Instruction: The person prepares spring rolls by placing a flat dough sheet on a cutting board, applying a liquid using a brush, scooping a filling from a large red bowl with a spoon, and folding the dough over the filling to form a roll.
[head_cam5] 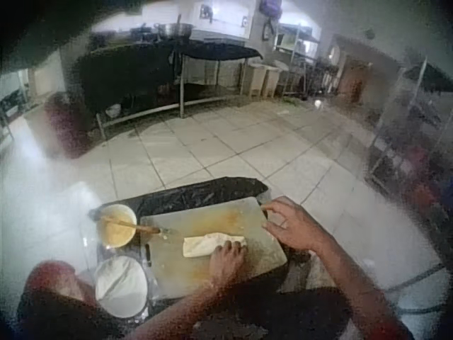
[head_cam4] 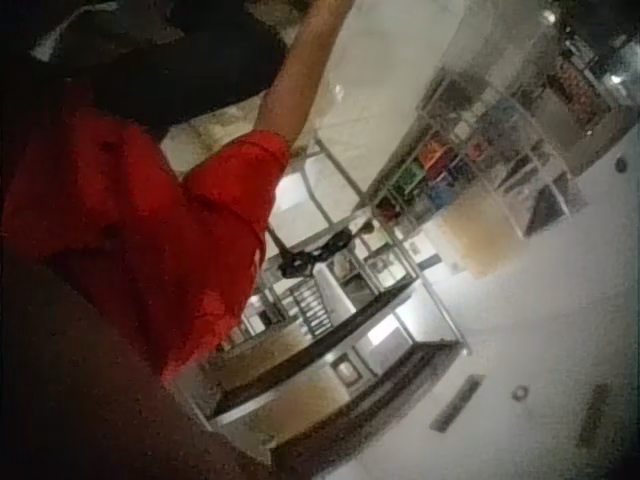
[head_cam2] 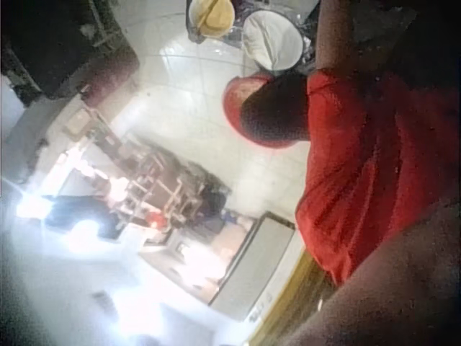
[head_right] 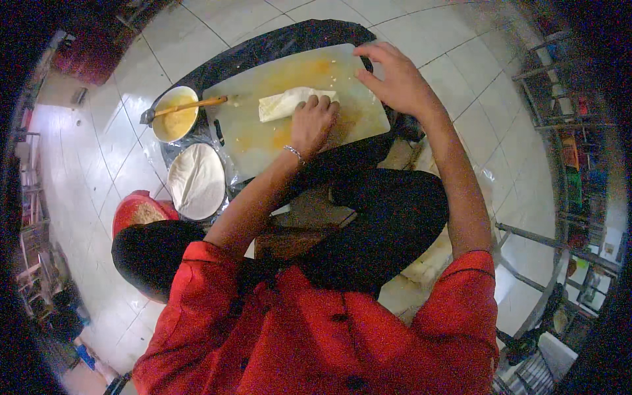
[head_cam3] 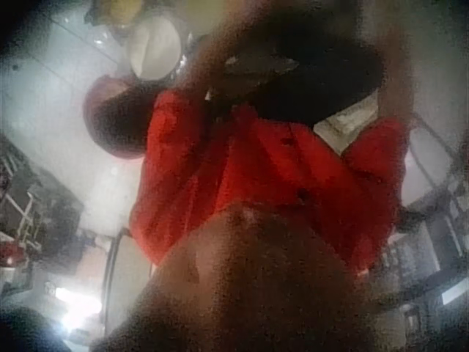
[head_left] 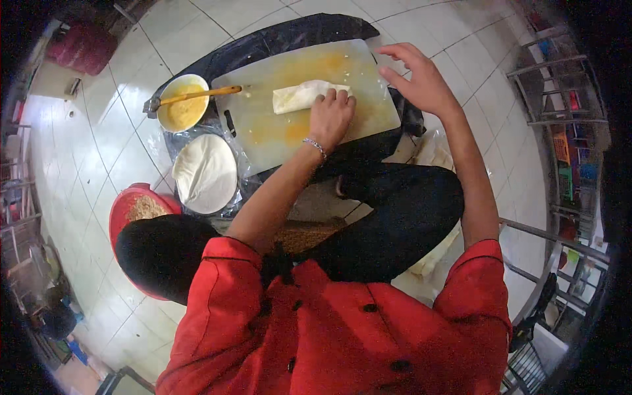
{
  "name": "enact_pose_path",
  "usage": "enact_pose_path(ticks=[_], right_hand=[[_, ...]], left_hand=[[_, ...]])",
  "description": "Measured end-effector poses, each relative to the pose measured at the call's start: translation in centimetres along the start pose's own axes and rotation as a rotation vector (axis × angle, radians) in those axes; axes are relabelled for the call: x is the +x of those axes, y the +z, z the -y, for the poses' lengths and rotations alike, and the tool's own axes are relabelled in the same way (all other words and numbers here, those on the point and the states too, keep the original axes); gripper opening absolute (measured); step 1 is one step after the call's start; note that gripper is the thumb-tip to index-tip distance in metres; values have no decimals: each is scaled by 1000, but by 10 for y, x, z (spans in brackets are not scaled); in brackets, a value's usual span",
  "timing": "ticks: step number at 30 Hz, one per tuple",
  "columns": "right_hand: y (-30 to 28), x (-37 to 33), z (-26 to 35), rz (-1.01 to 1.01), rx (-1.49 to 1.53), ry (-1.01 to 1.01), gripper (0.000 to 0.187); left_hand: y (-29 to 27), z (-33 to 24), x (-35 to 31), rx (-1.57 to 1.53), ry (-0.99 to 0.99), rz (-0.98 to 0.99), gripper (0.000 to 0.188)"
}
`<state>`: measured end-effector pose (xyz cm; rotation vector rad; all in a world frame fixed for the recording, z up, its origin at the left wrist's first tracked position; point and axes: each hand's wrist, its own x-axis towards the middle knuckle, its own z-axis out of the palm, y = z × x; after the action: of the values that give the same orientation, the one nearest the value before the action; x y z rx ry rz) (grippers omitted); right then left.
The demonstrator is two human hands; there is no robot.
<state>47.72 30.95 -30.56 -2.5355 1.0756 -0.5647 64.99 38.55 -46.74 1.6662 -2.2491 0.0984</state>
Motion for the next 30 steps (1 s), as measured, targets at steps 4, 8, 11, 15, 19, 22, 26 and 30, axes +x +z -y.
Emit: enact_pose_path(ticks=[4, 8, 11, 15, 19, 22, 26, 30], right_hand=[[2, -2, 4, 24, 31, -15, 35], [4, -6, -5, 40, 18, -22, 38], [7, -8, -6, 75, 50, 23, 38], [16, -14, -12, 148, 112, 125, 37], [46, -34, -41, 242, 124, 143, 36], [77, -63, -63, 313, 30, 37, 36], [112, -77, -56, 224, -112, -68, 44], [137, -65, -36, 211, -210, -92, 58]], left_hand=[[4, -10, 12, 149, 37, 61, 16], [4, -26, 24, 310, 75, 192, 13], [6, -32, 34, 351, 56, 297, 13], [6, -25, 34, 193, -4, 242, 14], [4, -8, 18, -19, -190, 71, 14], [-4, -1, 4, -223, -359, -12, 14], [-12, -8, -14, -441, -594, -70, 16], [-3, -14, -23, -537, -728, -155, 19]])
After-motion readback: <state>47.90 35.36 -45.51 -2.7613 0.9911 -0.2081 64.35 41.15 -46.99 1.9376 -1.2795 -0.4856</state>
